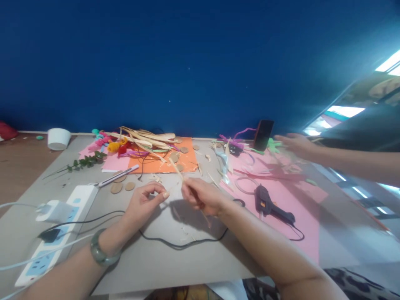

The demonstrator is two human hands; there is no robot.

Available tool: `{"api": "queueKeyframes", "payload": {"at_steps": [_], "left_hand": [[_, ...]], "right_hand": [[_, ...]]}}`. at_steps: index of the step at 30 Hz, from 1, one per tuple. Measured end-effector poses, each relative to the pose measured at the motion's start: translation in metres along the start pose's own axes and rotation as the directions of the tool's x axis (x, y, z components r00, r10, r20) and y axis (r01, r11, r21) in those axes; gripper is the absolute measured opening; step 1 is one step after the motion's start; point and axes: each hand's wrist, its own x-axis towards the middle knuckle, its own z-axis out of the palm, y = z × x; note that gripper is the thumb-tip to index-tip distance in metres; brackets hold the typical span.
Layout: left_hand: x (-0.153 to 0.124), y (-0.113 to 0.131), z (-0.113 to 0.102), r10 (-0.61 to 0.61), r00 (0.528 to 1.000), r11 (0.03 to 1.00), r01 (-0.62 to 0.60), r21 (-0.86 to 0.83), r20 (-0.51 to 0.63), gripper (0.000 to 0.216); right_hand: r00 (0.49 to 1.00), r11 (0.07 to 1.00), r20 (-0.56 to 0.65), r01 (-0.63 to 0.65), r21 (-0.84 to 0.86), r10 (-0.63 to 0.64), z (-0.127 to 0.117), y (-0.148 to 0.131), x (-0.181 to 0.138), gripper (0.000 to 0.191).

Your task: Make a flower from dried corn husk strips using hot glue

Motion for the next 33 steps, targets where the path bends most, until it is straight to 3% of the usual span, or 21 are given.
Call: {"api": "queueKeyframes", "payload": {"at_steps": [2, 5, 10, 15, 20, 24, 29, 33], "left_hand": [[0.0, -0.001, 0.0, -0.01, 1.0, 1.0, 0.01, -0.014, -0.024, 0.018], [0.001, -0.001, 0.002, -0.02, 0.999, 0.999, 0.019, -0.031, -0.027, 0.019], [0.0, -0.003, 0.005, -0.03, 1.0, 0.999, 0.03, -0.044, 0.006, 0.021], [-0.001, -0.006, 0.008, -0.07, 0.998, 0.997, 0.07, -0.022, -0.001, 0.02], [-0.002, -0.004, 0.008, -0.065, 0.998, 0.998, 0.065, -0.002, 0.024, 0.018], [-0.001, -0.003, 0.004, -0.02, 0.998, 1.0, 0.019, 0.012, 0.065, 0.017], [0.002, -0.006, -0.001, 0.025, 0.999, 0.999, -0.025, 0.038, -0.024, 0.018], [0.001, -0.007, 0.002, 0.007, 0.999, 1.0, -0.006, 0.022, -0.053, 0.017]], "right_hand": [[0.997, 0.998, -0.063, 0.039, 0.043, -0.037, -0.004, -0.005, 0.0, 0.046], [0.989, 0.996, -0.137, 0.05, -0.076, -0.06, -0.003, -0.003, 0.003, 0.045], [0.985, 0.904, -0.018, 0.148, -0.4, -0.169, 0.01, 0.018, 0.007, 0.043], [0.983, 0.852, -0.001, 0.157, -0.499, -0.182, 0.015, 0.028, 0.008, 0.052], [0.993, 0.885, 0.018, 0.11, -0.453, -0.114, 0.014, 0.027, 0.006, 0.053], [0.997, 0.947, 0.064, 0.07, -0.314, -0.052, 0.011, 0.021, 0.005, 0.05], [0.999, 0.996, 0.015, 0.036, -0.077, -0.035, -0.001, -0.002, -0.001, 0.05], [0.99, 0.974, -0.077, 0.104, -0.203, -0.122, -0.003, -0.001, 0.0, 0.05]]}}
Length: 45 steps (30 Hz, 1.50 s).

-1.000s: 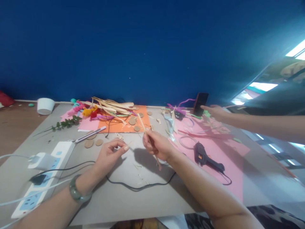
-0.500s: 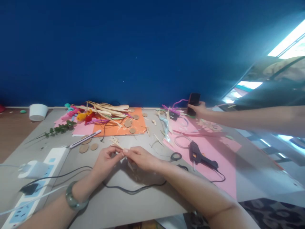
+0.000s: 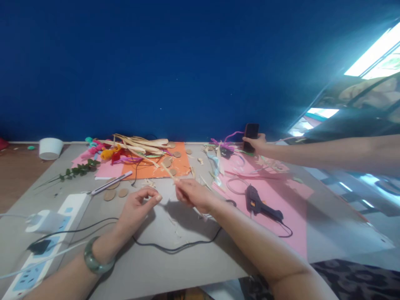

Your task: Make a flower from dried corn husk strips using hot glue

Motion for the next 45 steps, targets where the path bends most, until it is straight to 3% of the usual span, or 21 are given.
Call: {"api": "queueKeyframes", "payload": {"at_steps": [4, 10, 29, 45], "left_hand": [[-0.002, 0.0, 0.004, -0.022, 0.999, 1.0, 0.022, -0.012, 0.03, 0.014], [-0.003, -0.007, 0.003, -0.025, 0.998, 1.0, 0.026, -0.007, 0.051, 0.014], [-0.004, -0.002, 0.003, -0.097, 0.989, 0.993, 0.103, -0.057, 0.113, 0.016], [-0.003, -0.005, 0.003, -0.03, 0.992, 0.998, 0.035, -0.043, 0.125, 0.011]], "right_hand": [[0.997, 0.965, 0.029, 0.074, -0.251, -0.069, 0.014, 0.013, 0.0, 0.051], [0.991, 0.944, 0.08, 0.126, -0.305, -0.106, 0.022, 0.02, -0.002, 0.052], [0.995, 0.976, 0.104, 0.018, -0.218, 0.005, 0.026, 0.019, -0.002, 0.047], [0.996, 0.987, 0.088, 0.013, -0.163, 0.002, 0.029, 0.022, -0.002, 0.047]]}}
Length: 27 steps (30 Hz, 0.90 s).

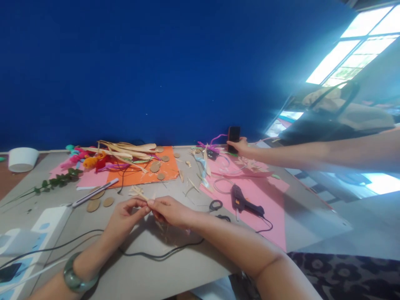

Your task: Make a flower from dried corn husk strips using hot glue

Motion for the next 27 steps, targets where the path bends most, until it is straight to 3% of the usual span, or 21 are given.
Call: {"api": "queueKeyframes", "payload": {"at_steps": [7, 27], "left_hand": [[0.0, 0.0013, 0.0009, 0.023, 1.0, 1.0, -0.023, 0.012, -0.013, 0.012], [-0.0004, 0.009, 0.0032, 0.018, 0.998, 0.998, -0.014, 0.064, -0.068, 0.018]], "right_hand": [[1.0, 0.999, 0.006, 0.027, 0.028, -0.028, -0.0001, 0.008, 0.0035, 0.046], [0.999, 0.993, 0.031, 0.037, -0.113, -0.034, 0.0008, 0.0085, 0.0018, 0.051]]}}
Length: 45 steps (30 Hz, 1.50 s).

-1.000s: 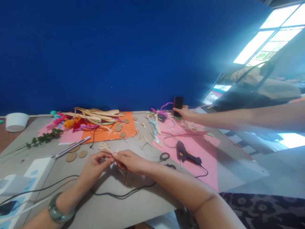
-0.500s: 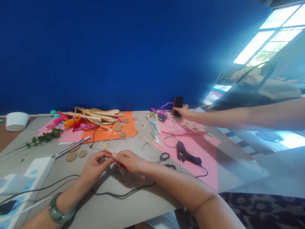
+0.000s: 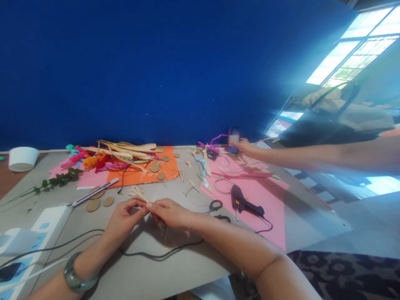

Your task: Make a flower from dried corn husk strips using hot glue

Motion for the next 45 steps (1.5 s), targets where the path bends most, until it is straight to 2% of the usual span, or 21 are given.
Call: {"api": "queueKeyframes", "payload": {"at_steps": [10, 22, 38, 45], "left_hand": [[-0.001, -0.003, -0.001, -0.032, 0.999, 0.999, 0.032, -0.005, 0.006, 0.019], [-0.001, -0.005, -0.001, -0.021, 1.0, 1.0, 0.021, -0.012, 0.016, 0.019], [-0.001, -0.006, -0.003, -0.021, 0.999, 1.0, 0.021, 0.002, 0.032, 0.02], [-0.001, -0.006, -0.003, -0.027, 0.999, 0.999, 0.026, 0.018, 0.038, 0.02]], "right_hand": [[1.0, 0.999, 0.021, -0.023, 0.024, 0.023, 0.0, -0.002, -0.001, 0.053], [0.998, 0.998, 0.037, -0.048, -0.038, 0.049, -0.002, -0.01, -0.005, 0.052], [0.999, 0.999, 0.038, -0.037, -0.024, 0.038, -0.001, -0.007, -0.004, 0.053], [0.996, 0.996, 0.042, -0.074, -0.044, 0.076, -0.001, -0.011, -0.005, 0.053]]}}
